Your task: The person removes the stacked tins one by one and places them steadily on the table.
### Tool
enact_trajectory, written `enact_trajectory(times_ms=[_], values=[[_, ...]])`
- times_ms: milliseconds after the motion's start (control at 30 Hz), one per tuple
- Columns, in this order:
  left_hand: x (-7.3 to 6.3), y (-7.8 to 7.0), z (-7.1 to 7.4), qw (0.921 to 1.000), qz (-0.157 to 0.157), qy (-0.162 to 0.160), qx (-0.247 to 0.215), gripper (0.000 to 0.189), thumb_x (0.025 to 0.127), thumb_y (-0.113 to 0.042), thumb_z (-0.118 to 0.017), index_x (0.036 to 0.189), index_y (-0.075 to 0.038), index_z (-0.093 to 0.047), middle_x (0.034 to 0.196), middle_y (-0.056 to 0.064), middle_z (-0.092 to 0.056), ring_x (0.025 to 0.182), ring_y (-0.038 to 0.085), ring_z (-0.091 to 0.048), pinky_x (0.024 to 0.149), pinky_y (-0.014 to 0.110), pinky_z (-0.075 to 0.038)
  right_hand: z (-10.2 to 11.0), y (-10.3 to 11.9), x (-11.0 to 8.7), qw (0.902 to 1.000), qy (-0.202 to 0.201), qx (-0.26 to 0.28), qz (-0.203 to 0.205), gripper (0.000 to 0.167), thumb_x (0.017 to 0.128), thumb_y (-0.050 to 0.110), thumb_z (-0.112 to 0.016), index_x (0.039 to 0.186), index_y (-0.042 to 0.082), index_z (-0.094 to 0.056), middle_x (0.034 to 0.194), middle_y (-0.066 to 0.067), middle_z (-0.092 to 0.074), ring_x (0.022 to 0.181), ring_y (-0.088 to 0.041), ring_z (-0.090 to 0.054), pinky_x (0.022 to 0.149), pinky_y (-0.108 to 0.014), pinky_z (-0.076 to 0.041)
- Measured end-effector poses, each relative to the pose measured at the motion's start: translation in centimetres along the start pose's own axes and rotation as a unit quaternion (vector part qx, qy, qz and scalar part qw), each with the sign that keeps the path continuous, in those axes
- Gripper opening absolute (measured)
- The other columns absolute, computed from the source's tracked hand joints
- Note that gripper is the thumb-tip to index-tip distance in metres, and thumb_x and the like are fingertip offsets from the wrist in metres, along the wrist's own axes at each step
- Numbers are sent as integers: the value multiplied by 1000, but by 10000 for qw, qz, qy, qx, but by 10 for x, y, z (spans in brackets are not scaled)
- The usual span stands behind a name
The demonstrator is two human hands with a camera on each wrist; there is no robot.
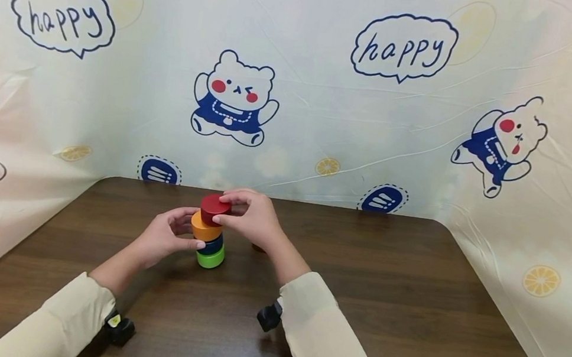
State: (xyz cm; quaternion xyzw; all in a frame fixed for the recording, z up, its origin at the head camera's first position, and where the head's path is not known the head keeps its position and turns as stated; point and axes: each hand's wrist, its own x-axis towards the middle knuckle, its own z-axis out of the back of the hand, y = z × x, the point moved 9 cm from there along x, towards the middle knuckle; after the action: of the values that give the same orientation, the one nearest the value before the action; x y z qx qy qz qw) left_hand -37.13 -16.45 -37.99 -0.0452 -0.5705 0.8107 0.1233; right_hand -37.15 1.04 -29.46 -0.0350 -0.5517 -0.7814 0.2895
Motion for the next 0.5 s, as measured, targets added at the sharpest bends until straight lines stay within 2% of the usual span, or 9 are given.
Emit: enact_trajectory(times_ms=[500], values=[[0, 2, 0, 10000, -35, -6, -6, 76, 74, -27, -87, 140, -17, -49, 136, 9, -56, 122, 32, -55, 100, 49, -46, 15, -6, -11, 9995, -261, -15, -160, 32, 80, 12, -81, 111, 8, -72, 122, -2, -64, 108, -20, -63, 88, -31, -54]])
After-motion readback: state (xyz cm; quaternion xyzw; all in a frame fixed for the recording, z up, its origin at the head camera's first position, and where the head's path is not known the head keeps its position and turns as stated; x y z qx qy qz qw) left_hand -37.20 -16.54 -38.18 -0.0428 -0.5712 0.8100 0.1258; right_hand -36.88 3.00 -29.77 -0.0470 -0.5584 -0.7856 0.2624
